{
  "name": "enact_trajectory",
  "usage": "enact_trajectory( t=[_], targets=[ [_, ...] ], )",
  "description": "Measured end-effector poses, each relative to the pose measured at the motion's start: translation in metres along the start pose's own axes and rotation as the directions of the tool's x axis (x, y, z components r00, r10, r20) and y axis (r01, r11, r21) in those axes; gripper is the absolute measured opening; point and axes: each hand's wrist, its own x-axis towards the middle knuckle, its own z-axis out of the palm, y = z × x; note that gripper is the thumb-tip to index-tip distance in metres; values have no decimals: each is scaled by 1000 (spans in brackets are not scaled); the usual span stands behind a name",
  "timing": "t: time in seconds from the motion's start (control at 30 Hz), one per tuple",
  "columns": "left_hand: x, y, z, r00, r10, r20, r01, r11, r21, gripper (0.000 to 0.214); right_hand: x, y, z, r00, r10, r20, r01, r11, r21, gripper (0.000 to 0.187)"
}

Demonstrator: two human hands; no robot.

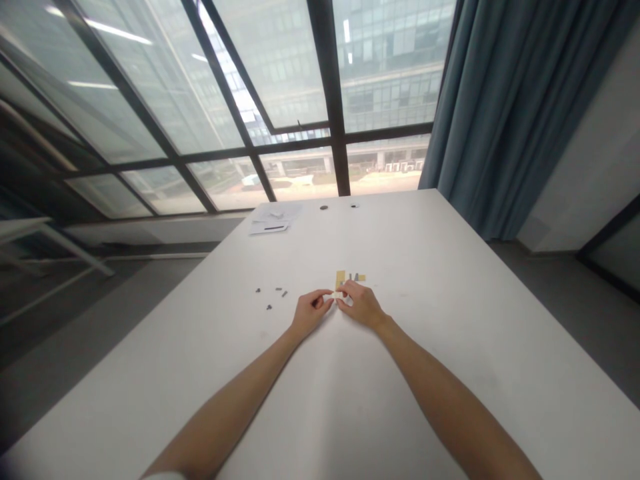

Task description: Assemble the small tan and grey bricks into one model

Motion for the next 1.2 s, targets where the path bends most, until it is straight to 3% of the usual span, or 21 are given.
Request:
enact_trajectory(
  t=[1.2],
  targets=[
    [0,1,-1,1000,11,18,-11,1000,-6,32,0,1,2,1000,2,23,-3,999,42,17]
  ],
)
